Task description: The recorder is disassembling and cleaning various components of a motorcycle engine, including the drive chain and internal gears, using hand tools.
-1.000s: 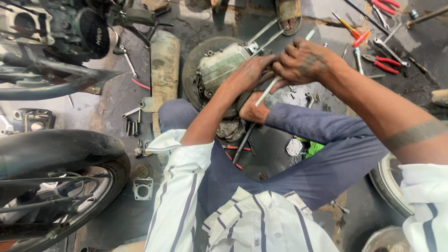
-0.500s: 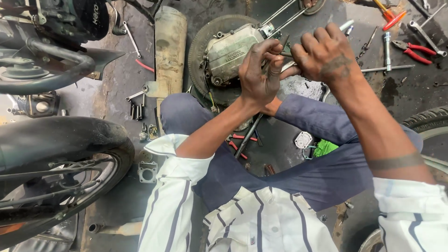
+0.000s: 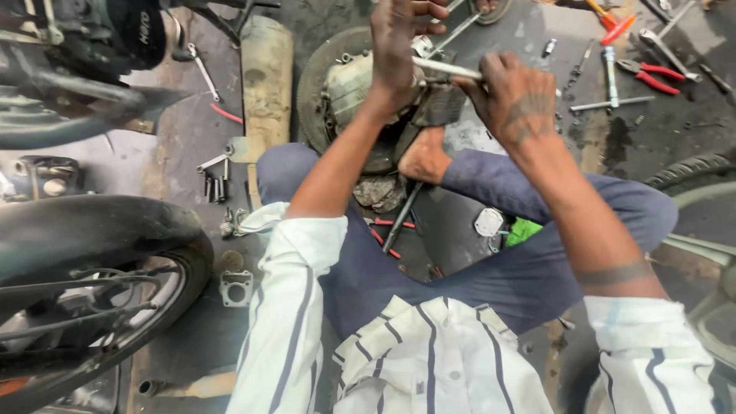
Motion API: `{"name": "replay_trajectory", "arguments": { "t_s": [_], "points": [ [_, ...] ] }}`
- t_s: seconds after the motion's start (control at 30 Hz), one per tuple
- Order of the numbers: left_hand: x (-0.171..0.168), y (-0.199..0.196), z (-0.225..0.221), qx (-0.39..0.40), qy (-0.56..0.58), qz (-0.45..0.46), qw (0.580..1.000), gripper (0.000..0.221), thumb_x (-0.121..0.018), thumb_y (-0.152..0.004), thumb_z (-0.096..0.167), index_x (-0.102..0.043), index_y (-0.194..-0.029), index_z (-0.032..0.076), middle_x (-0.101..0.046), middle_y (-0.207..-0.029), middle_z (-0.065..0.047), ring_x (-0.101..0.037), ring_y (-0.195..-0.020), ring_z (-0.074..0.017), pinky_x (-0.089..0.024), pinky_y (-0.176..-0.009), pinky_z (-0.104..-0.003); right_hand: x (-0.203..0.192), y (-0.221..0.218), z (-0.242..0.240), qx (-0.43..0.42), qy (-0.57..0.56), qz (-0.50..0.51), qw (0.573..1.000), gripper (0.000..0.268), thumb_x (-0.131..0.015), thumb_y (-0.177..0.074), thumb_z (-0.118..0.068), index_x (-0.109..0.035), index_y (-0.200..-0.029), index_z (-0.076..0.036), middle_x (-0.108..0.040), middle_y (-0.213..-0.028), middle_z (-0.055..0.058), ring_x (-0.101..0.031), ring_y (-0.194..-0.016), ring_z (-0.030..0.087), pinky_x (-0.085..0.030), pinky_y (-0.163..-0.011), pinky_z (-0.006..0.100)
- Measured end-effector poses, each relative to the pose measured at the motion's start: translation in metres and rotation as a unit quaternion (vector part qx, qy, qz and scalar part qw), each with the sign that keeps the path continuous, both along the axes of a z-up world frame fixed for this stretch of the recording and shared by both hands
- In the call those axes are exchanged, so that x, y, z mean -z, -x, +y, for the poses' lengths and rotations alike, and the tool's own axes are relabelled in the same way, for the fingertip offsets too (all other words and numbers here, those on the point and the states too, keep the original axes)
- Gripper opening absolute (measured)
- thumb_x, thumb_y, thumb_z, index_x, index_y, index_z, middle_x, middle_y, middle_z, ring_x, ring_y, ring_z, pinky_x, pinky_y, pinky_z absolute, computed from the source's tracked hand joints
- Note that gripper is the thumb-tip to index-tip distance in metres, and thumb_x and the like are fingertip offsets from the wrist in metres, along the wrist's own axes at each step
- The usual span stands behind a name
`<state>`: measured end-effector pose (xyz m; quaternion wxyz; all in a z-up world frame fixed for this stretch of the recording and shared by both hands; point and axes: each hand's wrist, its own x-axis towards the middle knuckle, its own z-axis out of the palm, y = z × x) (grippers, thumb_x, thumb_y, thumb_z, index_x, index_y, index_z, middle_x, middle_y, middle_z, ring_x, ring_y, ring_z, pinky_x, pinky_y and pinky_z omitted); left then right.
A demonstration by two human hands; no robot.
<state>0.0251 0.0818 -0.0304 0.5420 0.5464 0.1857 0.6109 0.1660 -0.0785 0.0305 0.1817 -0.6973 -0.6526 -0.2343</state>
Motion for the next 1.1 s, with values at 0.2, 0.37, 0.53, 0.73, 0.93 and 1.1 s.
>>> {"name": "replay_trajectory", "arguments": {
  "t_s": [0.2,0.37,0.53,0.73,0.93,1.1],
  "points": [
    [0.017,0.039,-0.024,0.063,-0.199,0.324,0.923,0.048,-0.058,-0.086,0.001,-0.067,-0.131,0.015,-0.073,-0.127,-0.005,-0.074,-0.104,-0.0230,-0.061,-0.087,-0.035,-0.043,0.012,-0.031,-0.091,0.079,0.123,0.985,0.028,-0.074,-0.110,-0.030,-0.067,-0.101,-0.004,-0.065,-0.087,0.016,-0.063,-0.071,0.040,-0.046,-0.060,0.050],
    [0.034,0.033,-0.047,0.181,-0.324,0.378,0.848,0.045,-0.077,-0.090,0.020,-0.068,-0.134,0.018,-0.072,-0.125,-0.009,-0.069,-0.107,-0.0330,-0.056,-0.087,-0.045,0.009,0.022,-0.047,-0.069,0.088,0.203,0.973,0.025,-0.072,-0.109,-0.024,-0.065,-0.102,-0.001,-0.064,-0.090,0.019,-0.064,-0.082,0.042,-0.049,-0.069,0.051],
    [0.031,0.026,-0.042,0.213,-0.258,0.418,0.845,0.031,-0.077,-0.090,0.022,-0.074,-0.120,0.018,-0.075,-0.109,-0.010,-0.071,-0.099,-0.0336,-0.057,-0.084,-0.044,0.029,0.044,-0.044,-0.029,0.069,0.223,0.972,0.022,-0.071,-0.106,-0.024,-0.068,-0.104,-0.003,-0.066,-0.089,0.019,-0.065,-0.078,0.041,-0.050,-0.068,0.051],
    [0.048,0.019,-0.042,0.187,-0.289,0.440,0.829,0.028,-0.079,-0.085,0.027,-0.076,-0.111,0.016,-0.074,-0.099,-0.011,-0.069,-0.094,-0.0350,-0.056,-0.078,-0.047,0.043,0.052,-0.047,-0.024,0.045,0.227,0.973,0.020,-0.068,-0.105,-0.022,-0.068,-0.107,-0.002,-0.068,-0.092,0.020,-0.066,-0.080,0.042,-0.051,-0.067,0.051],
    [0.019,0.024,-0.052,0.214,-0.235,0.486,0.814,0.027,-0.074,-0.090,0.023,-0.076,-0.116,0.022,-0.076,-0.103,-0.007,-0.070,-0.100,-0.0310,-0.056,-0.085,-0.046,0.047,0.056,-0.045,-0.006,0.025,0.245,0.969,0.020,-0.068,-0.106,-0.020,-0.068,-0.106,0.000,-0.067,-0.088,0.022,-0.066,-0.076,0.043,-0.051,-0.065,0.050],
    [0.040,0.009,-0.058,0.253,-0.183,0.527,0.791,0.025,-0.067,-0.100,0.026,-0.072,-0.125,0.023,-0.076,-0.116,-0.004,-0.071,-0.114,-0.0249,-0.058,-0.096,-0.041,0.075,0.037,-0.038,0.108,0.029,0.352,0.929,0.023,-0.066,-0.105,-0.022,-0.068,-0.099,0.000,-0.066,-0.075,0.020,-0.067,-0.063,0.037,-0.050,-0.059,0.048]
  ]
}}
